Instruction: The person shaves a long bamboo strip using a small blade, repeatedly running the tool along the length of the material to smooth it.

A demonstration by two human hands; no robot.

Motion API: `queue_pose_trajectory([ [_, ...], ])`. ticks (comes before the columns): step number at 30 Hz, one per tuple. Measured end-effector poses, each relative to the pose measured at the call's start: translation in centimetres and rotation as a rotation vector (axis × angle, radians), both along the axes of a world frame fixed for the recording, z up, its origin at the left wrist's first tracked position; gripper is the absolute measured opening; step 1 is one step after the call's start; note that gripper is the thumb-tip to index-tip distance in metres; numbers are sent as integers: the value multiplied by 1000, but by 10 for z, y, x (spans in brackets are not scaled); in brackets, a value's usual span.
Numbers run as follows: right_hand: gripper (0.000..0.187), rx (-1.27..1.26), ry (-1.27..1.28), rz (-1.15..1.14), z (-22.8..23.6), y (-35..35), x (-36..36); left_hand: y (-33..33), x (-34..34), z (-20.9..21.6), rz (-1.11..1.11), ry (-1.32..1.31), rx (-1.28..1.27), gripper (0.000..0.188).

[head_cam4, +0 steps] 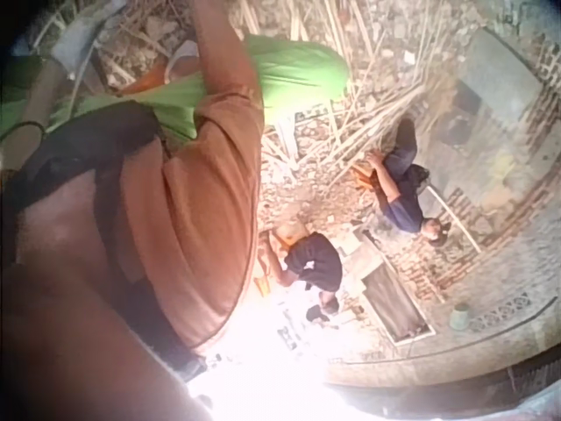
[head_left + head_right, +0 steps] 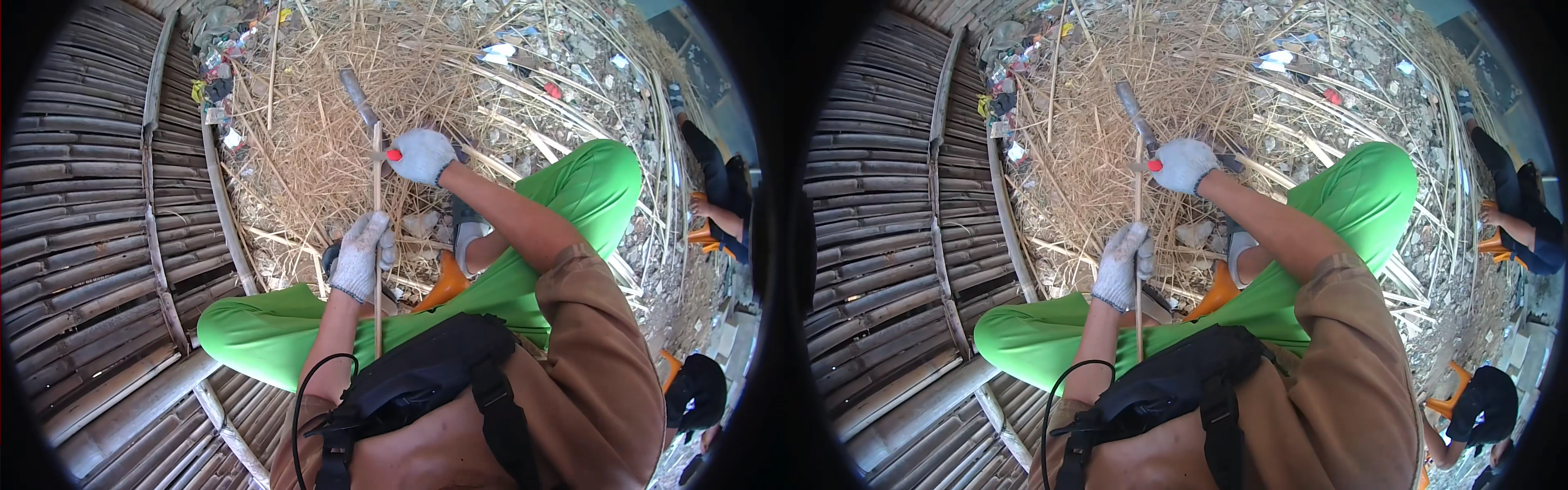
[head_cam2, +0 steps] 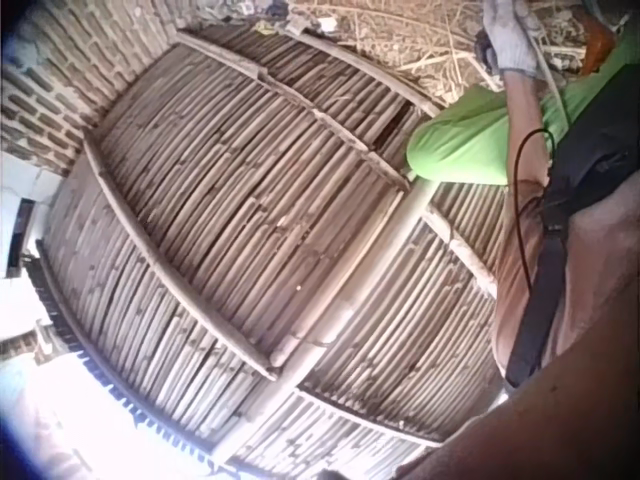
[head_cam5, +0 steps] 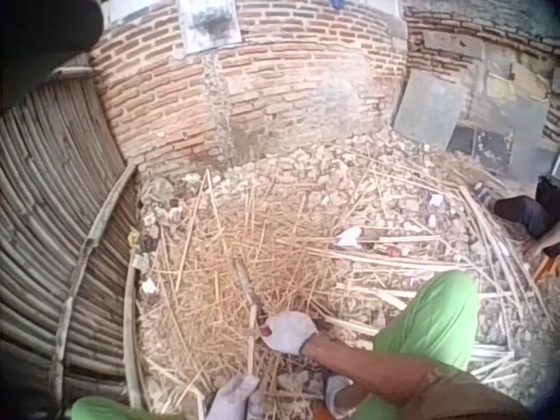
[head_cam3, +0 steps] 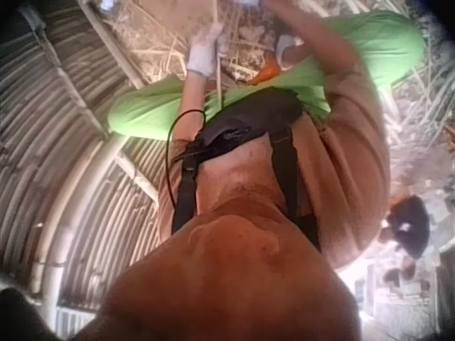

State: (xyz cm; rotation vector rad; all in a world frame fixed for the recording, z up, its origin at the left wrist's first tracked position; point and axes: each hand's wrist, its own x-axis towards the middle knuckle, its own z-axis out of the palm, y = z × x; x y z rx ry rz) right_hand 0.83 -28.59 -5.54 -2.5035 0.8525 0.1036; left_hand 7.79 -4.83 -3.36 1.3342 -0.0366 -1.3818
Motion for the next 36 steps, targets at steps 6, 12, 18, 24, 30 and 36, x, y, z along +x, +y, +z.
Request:
queue_pose_trajectory([
  [6, 31, -76, 63, -21, -3, 0, -5, -6, -8, 4, -24, 7, -3, 21],
  [12, 33, -49, 82, -10, 6, -7, -2, -7, -7, 6, -3, 112, -28, 24],
  [18, 51, -247, -77, -692, -31, -215, -115, 39, -34, 1, -238, 3, 65, 30],
  [24, 45, 11, -120, -339, -2, -55, -20, 2, -3, 1, -75, -87, -56, 24],
  [30, 40, 57, -116, -190, -14, -24, -4, -1, 3, 16, -21, -34, -76, 18],
  [36, 40, 60, -130, -259, -10, -26, -2, 4, 3, 4, 44, 4, -143, 30],
])
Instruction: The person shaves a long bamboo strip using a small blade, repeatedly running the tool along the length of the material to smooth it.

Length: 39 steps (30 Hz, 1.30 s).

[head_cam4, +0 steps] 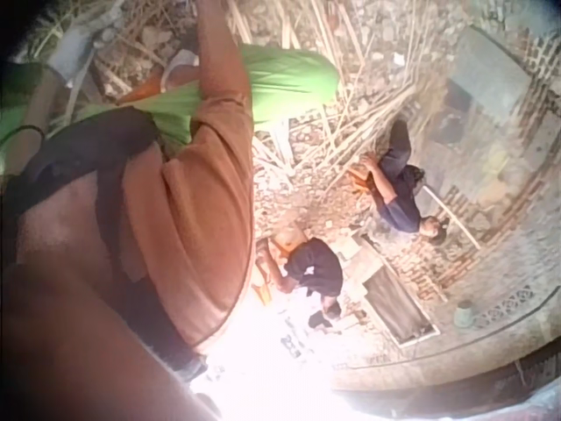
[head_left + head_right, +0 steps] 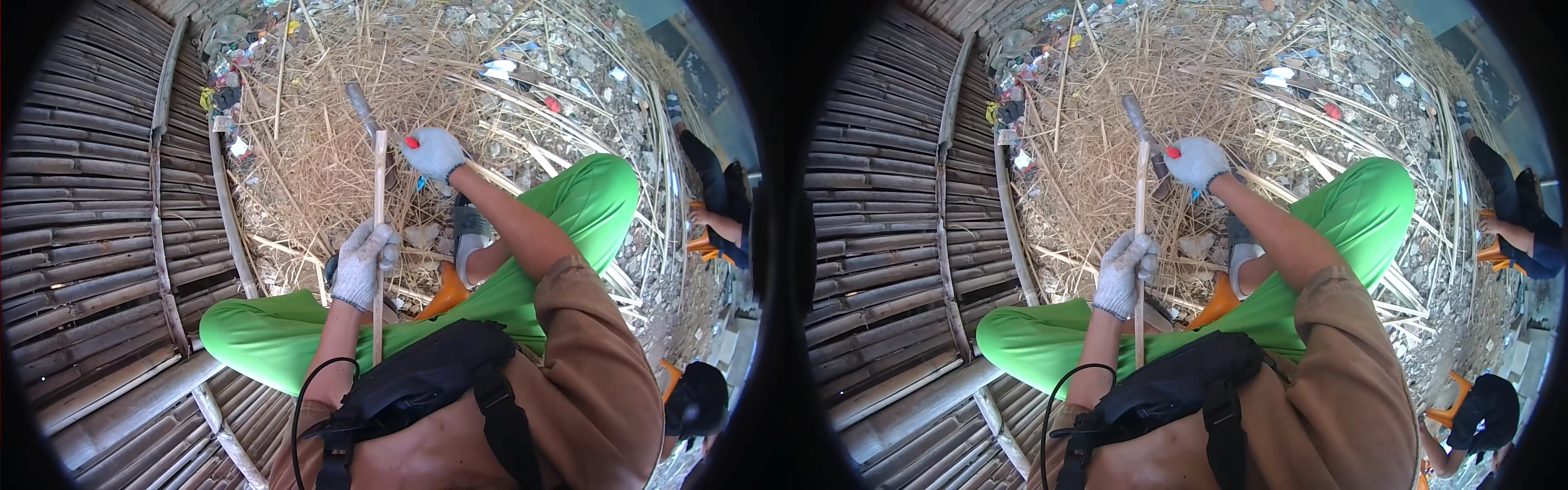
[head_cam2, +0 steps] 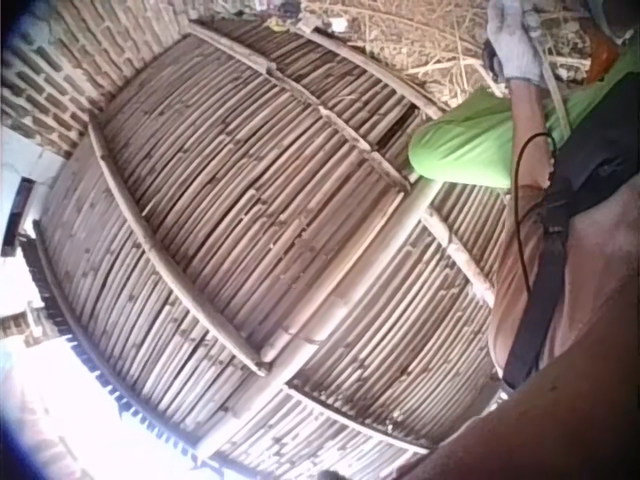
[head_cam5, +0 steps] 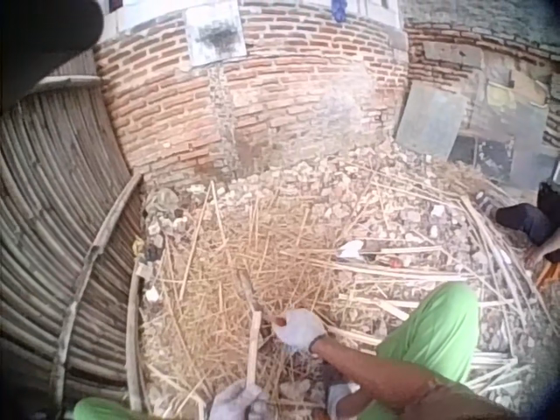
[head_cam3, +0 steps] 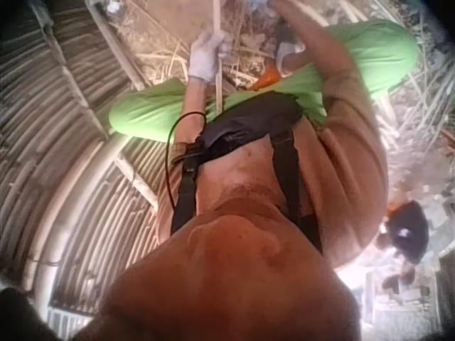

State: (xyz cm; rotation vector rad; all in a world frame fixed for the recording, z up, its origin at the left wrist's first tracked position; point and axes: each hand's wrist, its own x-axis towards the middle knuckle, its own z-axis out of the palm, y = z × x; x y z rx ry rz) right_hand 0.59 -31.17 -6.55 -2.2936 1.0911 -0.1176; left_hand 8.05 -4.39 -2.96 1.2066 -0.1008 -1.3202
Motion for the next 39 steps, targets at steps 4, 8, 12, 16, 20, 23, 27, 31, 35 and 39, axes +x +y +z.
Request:
queue_pose_trajectory([
  [4, 40, -21, 19, 22, 7, 3, 1, 3, 1, -5, 47, 42, -16, 34],
  [8, 39, -35, 32, 43, 7, 4, 0, 1, -1, -7, 117, 98, -40, 38],
  [12, 38, -63, 70, 72, 10, 4, 0, 2, -1, -9, 110, 50, -26, 44],
  [16, 37, -82, 144, 166, 20, 11, 4, 3, -5, -6, 89, -1, -20, 46],
  [20, 35, -103, 160, 251, 21, 18, 5, 3, -9, -4, 67, -79, 20, 45],
  [23, 34, -90, 163, 262, 16, 17, 5, 2, -12, -1, 29, -133, 54, 37],
  [27, 34, -101, 188, 261, 18, 18, 5, 5, -12, -5, -19, -187, 67, 21],
  [31, 36, -98, 237, 213, 13, 9, 2, 2, -15, 6, -64, -208, 75, 19],
  [35, 42, -16, 228, -100, 2, -48, -24, 11, -24, 21, -149, -251, 98, 21],
  [39, 46, -45, 290, -269, -7, -99, -57, 15, -23, 12, -151, -246, 136, 26],
])
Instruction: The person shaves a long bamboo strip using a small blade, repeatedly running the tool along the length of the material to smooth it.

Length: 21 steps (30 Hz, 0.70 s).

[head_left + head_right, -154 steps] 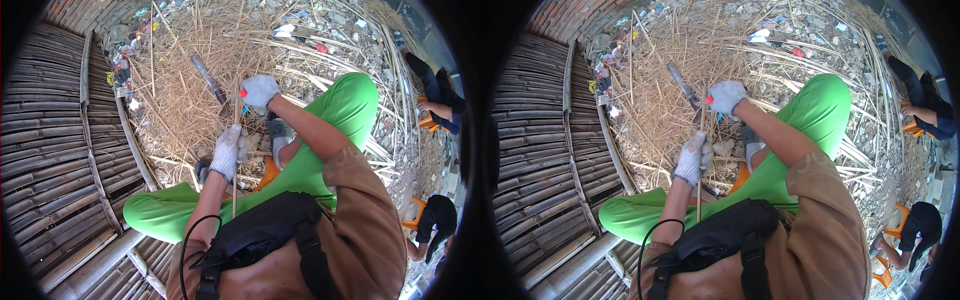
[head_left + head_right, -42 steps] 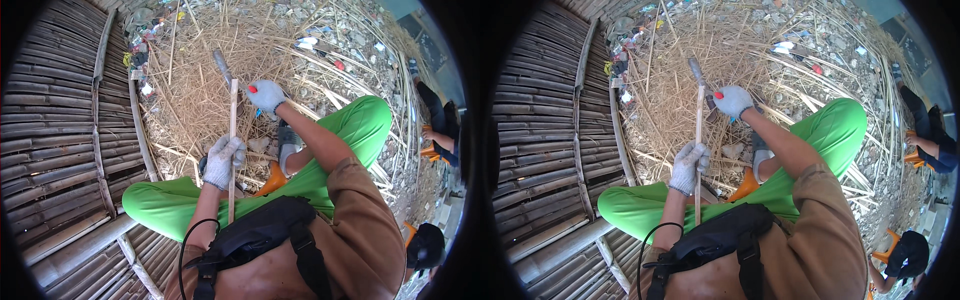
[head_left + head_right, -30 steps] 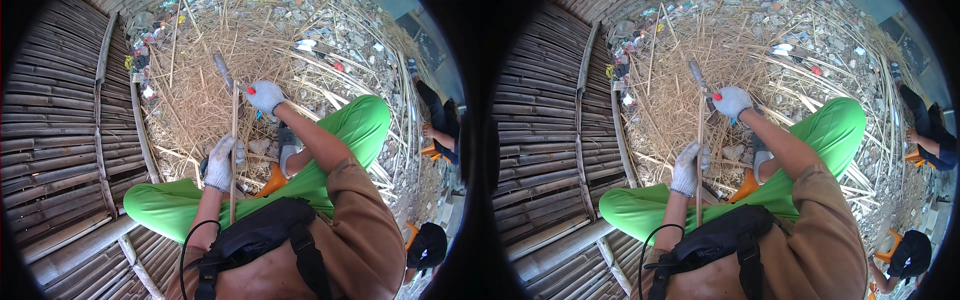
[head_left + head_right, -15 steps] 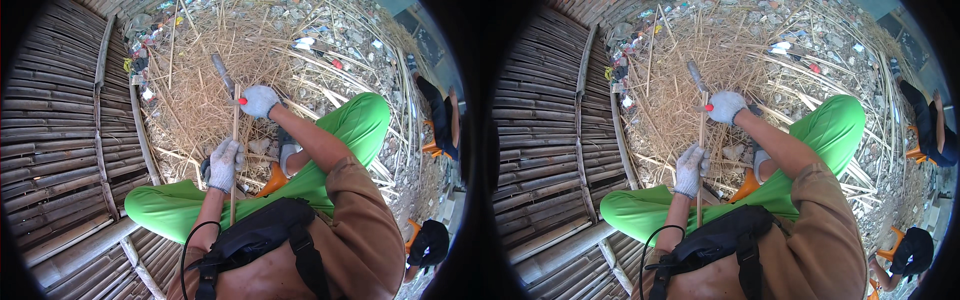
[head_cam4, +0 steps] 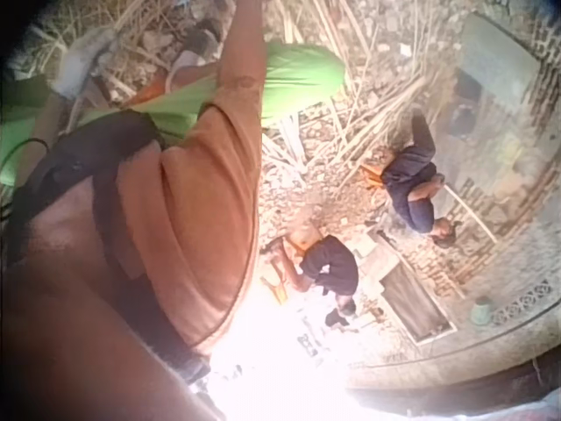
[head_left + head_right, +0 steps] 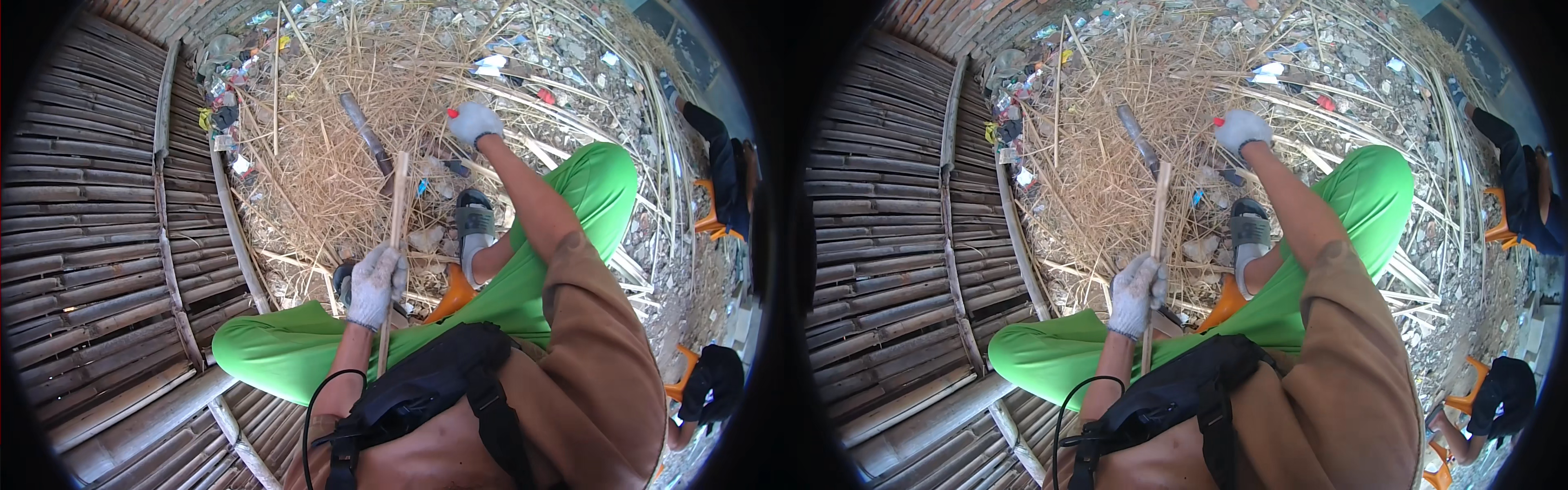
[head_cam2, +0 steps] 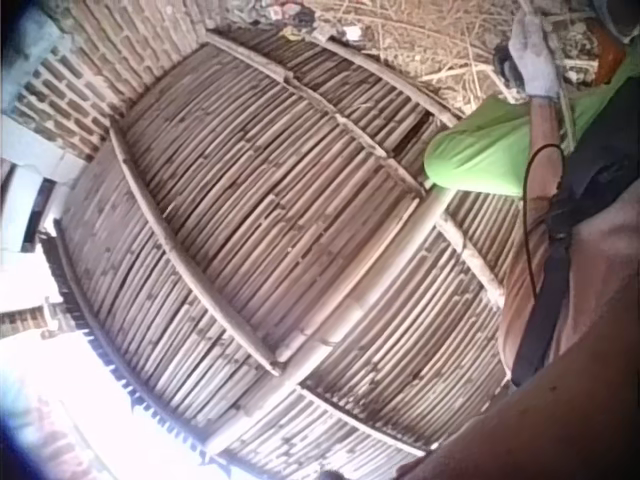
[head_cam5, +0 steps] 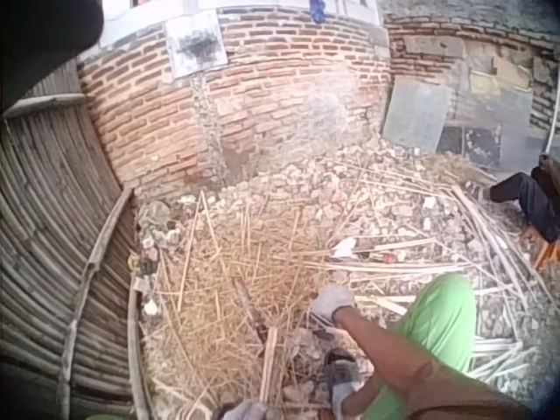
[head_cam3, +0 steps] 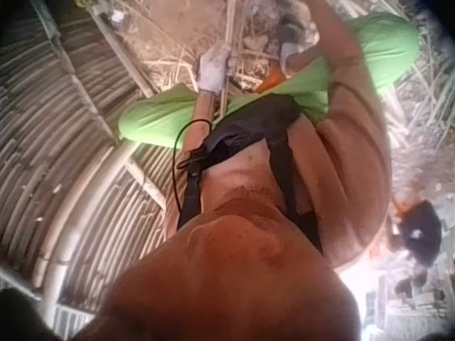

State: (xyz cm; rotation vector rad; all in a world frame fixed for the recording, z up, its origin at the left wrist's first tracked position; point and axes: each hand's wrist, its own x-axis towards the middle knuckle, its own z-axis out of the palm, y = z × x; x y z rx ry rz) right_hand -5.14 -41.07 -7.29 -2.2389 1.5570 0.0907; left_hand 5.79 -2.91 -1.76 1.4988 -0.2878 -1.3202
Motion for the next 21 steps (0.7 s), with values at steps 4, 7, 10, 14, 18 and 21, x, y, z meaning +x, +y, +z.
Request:
queue_pose_trajectory([
  [4, 45, 15, -103, 271, 22, 69, 39, -3, 6, -15, 78, -17, -5, 21],
  [7, 42, 106, -59, 439, 33, 110, 55, -6, 6, -19, 117, -63, -7, 25],
  [10, 40, 115, -13, 519, 40, 126, 61, -6, 5, -15, 70, -208, 43, 42],
  [14, 40, 68, 79, 456, 37, 127, 64, 1, -1, -35, -19, -642, 24, 38],
  [18, 43, 13, 23, 100, 14, 50, 28, 7, -19, -30, -129, -901, -89, 40],
  [21, 44, -8, 59, 55, 11, 25, 14, 10, -14, -28, -132, -695, -71, 35],
])
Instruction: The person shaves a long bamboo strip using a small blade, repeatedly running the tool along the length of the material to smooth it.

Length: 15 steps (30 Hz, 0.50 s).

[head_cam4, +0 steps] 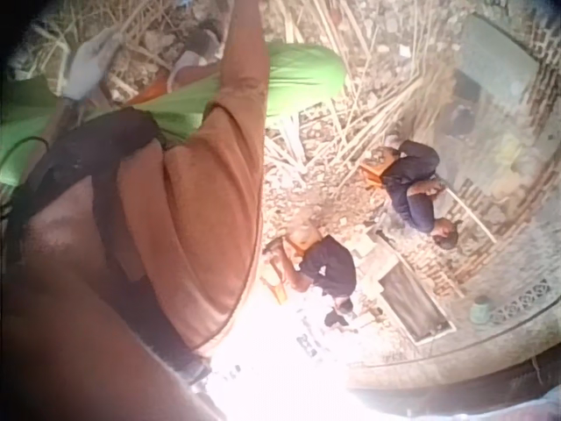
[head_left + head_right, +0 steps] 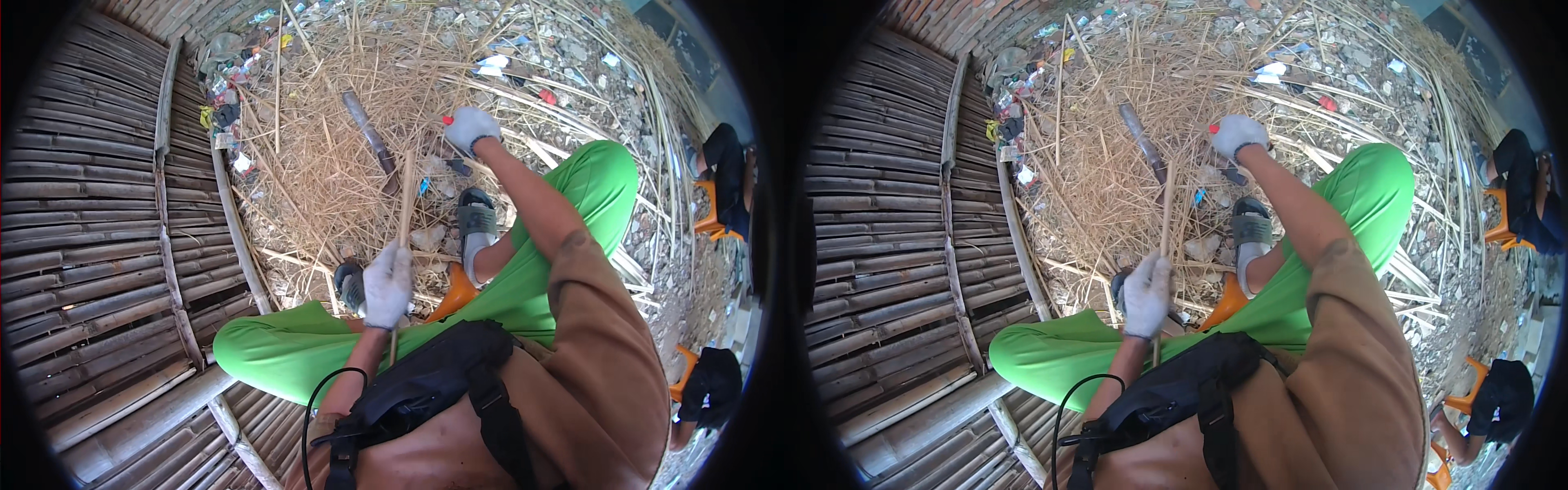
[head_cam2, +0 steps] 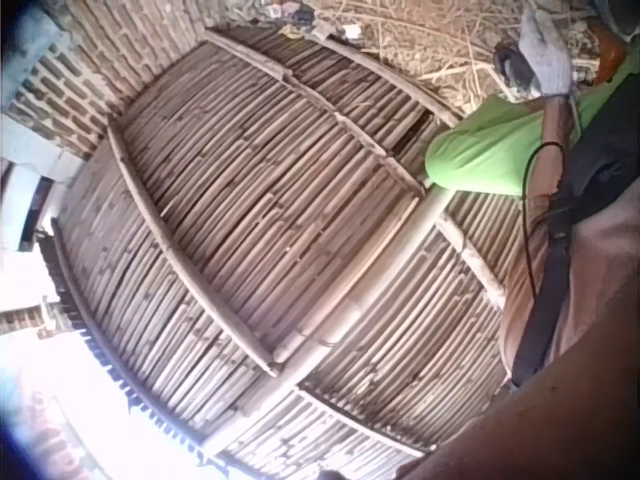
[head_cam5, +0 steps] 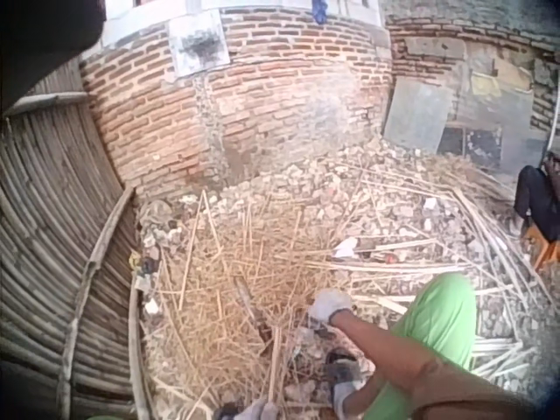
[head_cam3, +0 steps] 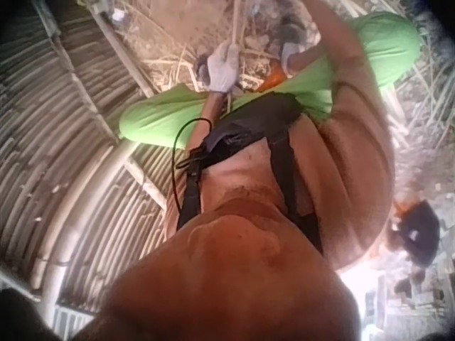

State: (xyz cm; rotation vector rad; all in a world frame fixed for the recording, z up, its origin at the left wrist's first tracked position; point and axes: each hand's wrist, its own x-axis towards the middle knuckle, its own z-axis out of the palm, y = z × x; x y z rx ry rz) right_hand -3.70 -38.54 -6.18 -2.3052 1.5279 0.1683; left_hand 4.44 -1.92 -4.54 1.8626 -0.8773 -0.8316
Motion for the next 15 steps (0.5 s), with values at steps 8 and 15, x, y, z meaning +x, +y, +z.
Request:
queue_pose_trajectory([
  [8, 41, 139, -178, 364, 22, 90, 42, -16, 15, 26, 181, 553, 31, 34],
  [15, 35, 69, -148, 457, 20, 100, 40, -14, 14, 23, 179, 505, 39, 38],
])
